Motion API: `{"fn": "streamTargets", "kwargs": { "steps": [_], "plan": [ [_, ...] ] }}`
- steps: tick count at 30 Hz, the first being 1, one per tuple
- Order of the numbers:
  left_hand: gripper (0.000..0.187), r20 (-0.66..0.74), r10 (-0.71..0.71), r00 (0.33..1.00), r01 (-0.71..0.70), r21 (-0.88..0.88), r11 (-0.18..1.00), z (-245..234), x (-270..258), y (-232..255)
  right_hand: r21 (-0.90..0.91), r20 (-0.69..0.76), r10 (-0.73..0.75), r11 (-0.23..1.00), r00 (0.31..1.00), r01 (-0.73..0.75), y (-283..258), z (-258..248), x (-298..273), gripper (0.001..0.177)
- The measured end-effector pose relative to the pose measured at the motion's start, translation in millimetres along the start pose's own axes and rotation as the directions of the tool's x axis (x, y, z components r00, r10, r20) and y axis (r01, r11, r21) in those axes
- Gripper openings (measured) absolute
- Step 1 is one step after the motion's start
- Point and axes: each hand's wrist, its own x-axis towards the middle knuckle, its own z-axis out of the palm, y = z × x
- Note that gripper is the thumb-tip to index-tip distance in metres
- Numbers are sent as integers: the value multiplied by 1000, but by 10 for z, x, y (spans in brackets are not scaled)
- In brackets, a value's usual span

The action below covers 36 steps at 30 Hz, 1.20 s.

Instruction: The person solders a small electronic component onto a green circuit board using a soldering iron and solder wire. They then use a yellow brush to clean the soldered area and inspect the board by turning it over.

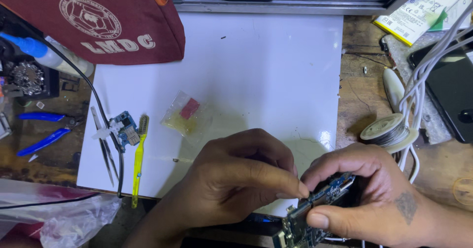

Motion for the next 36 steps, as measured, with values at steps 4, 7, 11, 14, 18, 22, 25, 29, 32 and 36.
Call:
{"fn": "streamTargets", "kwargs": {
  "steps": [4, 7, 11, 14, 18, 22, 25, 29, 32, 36],
  "plan": [
    [23, 7, 20, 1000, -20, 19, 1000, 7, 40, 27, 92, 22, -36, 995, 999, 34, -11, 30, -1, 28],
    [22, 5, 21, 1000, -22, 52, 998, 27, 65, 39, 49, 13, -35, 998, 999, 35, -11, 25, -18, 30],
    [21, -12, 61, 998, -60, 100, 993, 69, 72, 21, 66, 5, 3, 998, 1000, -3, 32, 26, -46, 33],
    [20, -15, 80, 997, -78, 111, 991, 70, 60, -2, 84, 2, 4, 996, 1000, -4, 70, 23, -59, 34],
    [20, -23, 150, 988, -147, 101, 984, 92, 37, -43, 146, 13, -16, 989, 1000, 14, 101, 45, -64, 32],
    [20, 4, 219, 976, -216, 189, 958, 62, 60, -47, 113, 5, -62, 992, 998, 61, 88, 52, -65, 29],
    [21, 15, 274, 962, -269, 255, 929, 30, 72, -25, 66, -3, -80, 995, 997, 80, 64, 51, -63, 27],
    [22, 18, 289, 957, -283, 266, 922, -8, 61, 15, -11, -13, -140, 990, 990, 140, 33, 48, -66, 25],
    [21, 24, 292, 956, -288, 260, 922, -25, 54, 31, -46, -30, -153, 987, 988, 152, 37, 44, -90, 25],
    [19, 12, 256, 967, -251, 249, 935, -7, 36, 6, -105, -32, -149, 984, 988, 145, 87, 3, -116, 25]
  ]
}}
